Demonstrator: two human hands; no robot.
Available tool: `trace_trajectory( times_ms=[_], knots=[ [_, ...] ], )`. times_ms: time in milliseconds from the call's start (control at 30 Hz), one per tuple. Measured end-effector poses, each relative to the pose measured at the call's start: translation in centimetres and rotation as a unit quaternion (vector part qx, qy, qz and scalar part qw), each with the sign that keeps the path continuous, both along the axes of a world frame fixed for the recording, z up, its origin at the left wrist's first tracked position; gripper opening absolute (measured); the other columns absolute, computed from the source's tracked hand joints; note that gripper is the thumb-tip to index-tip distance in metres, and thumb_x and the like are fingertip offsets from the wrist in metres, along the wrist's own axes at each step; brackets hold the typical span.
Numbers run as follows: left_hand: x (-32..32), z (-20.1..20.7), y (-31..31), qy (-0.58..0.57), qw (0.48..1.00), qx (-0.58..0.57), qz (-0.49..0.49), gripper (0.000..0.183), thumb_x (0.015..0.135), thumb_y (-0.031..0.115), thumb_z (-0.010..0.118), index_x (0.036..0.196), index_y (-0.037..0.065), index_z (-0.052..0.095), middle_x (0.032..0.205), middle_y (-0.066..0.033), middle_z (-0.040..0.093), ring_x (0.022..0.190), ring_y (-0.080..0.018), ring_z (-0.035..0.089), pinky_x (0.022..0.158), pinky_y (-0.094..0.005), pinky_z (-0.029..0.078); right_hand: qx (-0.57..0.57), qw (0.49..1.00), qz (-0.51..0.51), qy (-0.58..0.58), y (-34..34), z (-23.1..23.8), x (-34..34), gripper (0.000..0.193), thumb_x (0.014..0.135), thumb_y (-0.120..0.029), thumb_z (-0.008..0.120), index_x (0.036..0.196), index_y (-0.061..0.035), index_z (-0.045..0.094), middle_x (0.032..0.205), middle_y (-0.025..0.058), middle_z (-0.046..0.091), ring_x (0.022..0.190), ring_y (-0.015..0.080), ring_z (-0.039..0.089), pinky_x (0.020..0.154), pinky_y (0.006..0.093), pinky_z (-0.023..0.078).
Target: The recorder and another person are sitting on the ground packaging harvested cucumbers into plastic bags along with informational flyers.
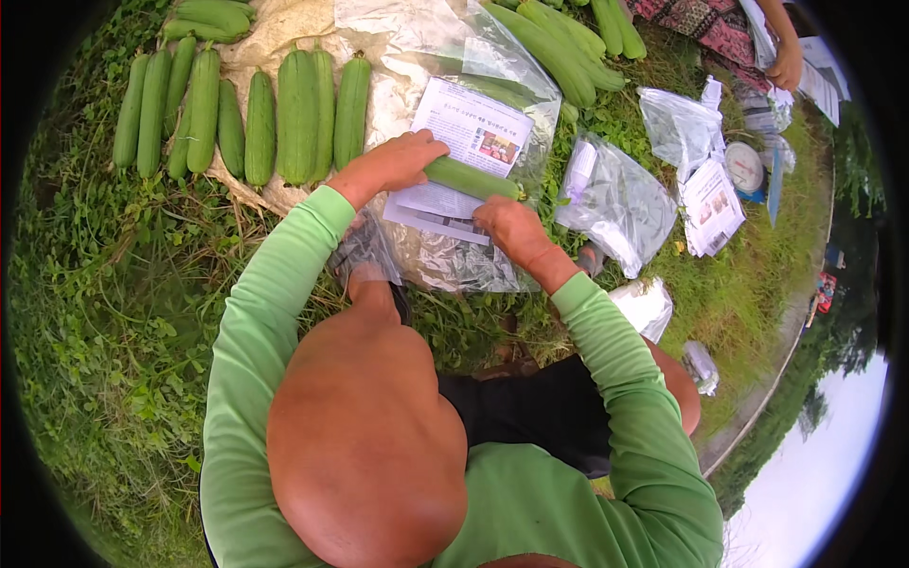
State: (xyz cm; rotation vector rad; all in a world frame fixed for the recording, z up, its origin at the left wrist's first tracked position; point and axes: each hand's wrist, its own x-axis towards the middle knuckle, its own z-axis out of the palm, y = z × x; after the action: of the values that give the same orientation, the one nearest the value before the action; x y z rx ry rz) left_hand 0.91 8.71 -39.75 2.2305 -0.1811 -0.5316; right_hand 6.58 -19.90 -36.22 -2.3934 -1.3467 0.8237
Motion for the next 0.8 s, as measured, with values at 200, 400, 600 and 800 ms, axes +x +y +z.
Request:
trace_trajectory(
  times_ms=[200,400,600,800],
  knots=[
    [-2.0,3.4,-1.2,-0.130,0.991,0.029,-0.029,0.040,0.090,0.031,0.079,0.123,0.009,0.072,0.126,-0.0112,0.067,0.122,-0.0343,0.060,0.103,-0.0455,0.045,-0.011,0.998,-0.057,-0.018,-0.9,-0.4,1.1,0.015,0.096,-0.021,0.065,0.097,-0.0117,0.077,0.099,0.0122,0.072,0.096,0.0377,0.070,0.082,0.0491,0.057],
    [-4.1,2.3,-1.8,-0.140,0.982,0.094,-0.081,0.023,0.093,0.032,0.072,0.101,0.011,0.076,0.106,-0.0044,0.071,0.110,-0.0281,0.063,0.098,-0.0456,0.045,-0.049,0.998,-0.035,0.005,-0.4,-0.4,1.3,0.017,0.097,-0.025,0.067,0.099,-0.0116,0.078,0.102,0.0130,0.072,0.100,0.0377,0.069,0.086,0.0501,0.056],
    [-5.0,0.1,-2.0,-0.204,0.967,0.143,-0.058,0.005,0.087,0.013,0.068,0.087,0.011,0.072,0.093,-0.0060,0.070,0.097,-0.0283,0.066,0.088,-0.0410,0.052,-0.011,0.996,-0.036,0.076,-0.6,-0.5,1.4,0.027,0.096,-0.035,0.073,0.108,-0.0120,0.080,0.106,0.0146,0.073,0.102,0.0378,0.070,0.086,0.0486,0.057],
    [-5.0,0.1,-2.3,-0.219,0.972,0.089,-0.012,0.007,0.087,0.013,0.068,0.083,0.010,0.073,0.087,-0.0076,0.069,0.095,-0.0289,0.068,0.087,-0.0419,0.053,-0.045,0.967,-0.095,0.230,0.8,-0.8,2.4,0.031,0.094,-0.033,0.078,0.113,-0.0082,0.082,0.102,0.0161,0.078,0.093,0.0328,0.073,0.088,0.0404,0.057]
  ],
)
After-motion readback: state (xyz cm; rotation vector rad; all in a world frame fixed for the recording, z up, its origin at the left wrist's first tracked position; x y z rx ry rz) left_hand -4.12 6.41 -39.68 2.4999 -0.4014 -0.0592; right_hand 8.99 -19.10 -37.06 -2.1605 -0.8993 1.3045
